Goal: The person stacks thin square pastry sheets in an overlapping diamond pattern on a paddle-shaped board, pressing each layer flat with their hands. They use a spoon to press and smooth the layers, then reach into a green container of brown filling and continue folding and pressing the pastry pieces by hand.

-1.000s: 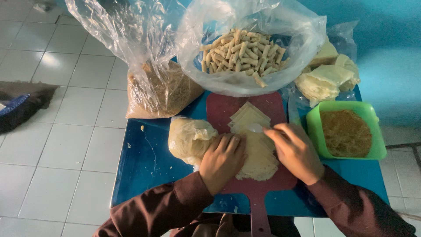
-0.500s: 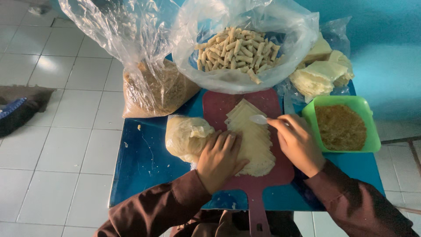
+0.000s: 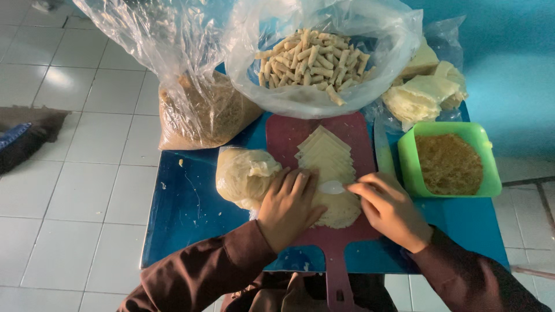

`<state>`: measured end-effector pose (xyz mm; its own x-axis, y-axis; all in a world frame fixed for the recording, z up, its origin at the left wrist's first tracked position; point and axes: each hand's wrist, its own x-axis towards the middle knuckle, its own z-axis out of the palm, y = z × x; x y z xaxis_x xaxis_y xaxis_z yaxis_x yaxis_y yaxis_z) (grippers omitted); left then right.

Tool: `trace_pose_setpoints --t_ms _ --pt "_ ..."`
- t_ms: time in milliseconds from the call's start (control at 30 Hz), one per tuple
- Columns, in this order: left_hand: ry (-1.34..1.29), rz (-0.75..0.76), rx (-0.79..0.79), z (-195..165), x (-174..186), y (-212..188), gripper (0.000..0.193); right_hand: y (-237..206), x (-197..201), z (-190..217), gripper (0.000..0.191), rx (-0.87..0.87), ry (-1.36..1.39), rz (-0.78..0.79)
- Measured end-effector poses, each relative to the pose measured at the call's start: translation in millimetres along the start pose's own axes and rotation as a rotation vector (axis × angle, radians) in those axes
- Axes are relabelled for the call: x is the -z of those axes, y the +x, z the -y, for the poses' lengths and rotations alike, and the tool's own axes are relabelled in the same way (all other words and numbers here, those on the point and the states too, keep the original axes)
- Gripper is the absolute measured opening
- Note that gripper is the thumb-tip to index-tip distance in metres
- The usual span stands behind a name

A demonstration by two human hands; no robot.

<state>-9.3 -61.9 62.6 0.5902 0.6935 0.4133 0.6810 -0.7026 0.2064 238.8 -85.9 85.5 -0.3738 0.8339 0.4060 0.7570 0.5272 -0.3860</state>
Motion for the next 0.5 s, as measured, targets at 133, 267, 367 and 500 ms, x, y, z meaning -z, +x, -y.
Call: trace_pose_setpoints --t_ms 133,267,367,500 --pt "0.005 -0.004 -0.009 1 0 0 0.074 7 3 -10 0.036 0.004 -0.097 -0.038" --pt "-0.007 0.013 -0.004 0 1 0 0.075 1 6 1 0.037 -0.02 -0.035 0.001" --pt "-0.014 0.003 -0.002 0 2 0 0.074 1 7 11 0.036 0.019 -0.034 0.031" --pt "0.007 0.007 -0.011 0 3 -1 0.075 5 26 14 0.031 -0.026 -0.175 0.065"
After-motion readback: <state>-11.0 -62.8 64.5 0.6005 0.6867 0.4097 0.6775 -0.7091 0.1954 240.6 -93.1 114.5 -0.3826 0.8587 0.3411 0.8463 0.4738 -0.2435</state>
